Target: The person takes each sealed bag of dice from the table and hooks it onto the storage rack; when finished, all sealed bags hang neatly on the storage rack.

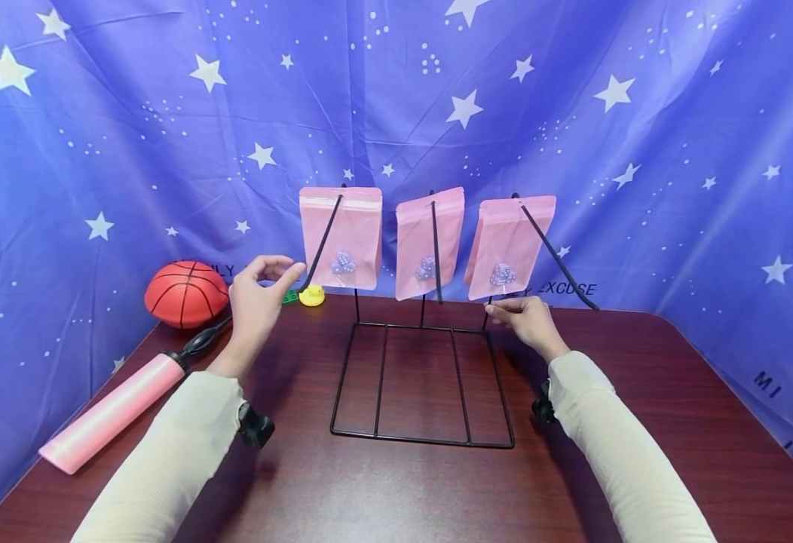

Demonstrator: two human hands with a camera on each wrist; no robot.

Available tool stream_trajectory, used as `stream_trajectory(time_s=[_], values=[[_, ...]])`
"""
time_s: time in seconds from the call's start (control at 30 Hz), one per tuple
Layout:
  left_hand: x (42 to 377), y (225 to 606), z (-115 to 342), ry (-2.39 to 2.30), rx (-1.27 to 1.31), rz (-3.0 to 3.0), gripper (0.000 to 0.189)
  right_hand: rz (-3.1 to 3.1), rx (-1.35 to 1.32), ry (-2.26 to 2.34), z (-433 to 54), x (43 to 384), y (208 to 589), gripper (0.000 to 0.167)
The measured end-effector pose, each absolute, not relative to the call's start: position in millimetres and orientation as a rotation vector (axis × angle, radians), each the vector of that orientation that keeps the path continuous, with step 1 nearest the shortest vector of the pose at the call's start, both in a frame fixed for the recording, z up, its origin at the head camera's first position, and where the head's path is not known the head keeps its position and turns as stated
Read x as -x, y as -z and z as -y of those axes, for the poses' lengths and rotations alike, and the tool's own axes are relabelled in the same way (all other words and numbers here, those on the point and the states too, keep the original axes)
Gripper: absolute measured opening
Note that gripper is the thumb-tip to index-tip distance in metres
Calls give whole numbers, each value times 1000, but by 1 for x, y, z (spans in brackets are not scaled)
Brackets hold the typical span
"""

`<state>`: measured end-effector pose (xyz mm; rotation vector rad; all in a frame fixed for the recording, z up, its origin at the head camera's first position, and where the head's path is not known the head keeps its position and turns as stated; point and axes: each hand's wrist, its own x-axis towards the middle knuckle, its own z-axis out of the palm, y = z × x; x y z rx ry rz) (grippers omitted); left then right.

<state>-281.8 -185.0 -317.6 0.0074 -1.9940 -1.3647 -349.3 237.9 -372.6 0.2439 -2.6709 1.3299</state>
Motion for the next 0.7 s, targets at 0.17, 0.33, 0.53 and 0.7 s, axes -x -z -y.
stream_trajectory(time_s=[0.17,0.33,0.53,0.7], values=[[281,319,185,1378,6,2004,27,2649,-241,-1339,-237,348,375,35],[282,320,183,1375,33,2014,26,2649,-253,-1298,-239,345,374,35],[281,319,182,1364,40,2033,27,2692,-268,-1221,-243,341,374,34],[279,317,183,1350,50,2060,26,2728,-282,-1161,-246,337,372,37]])
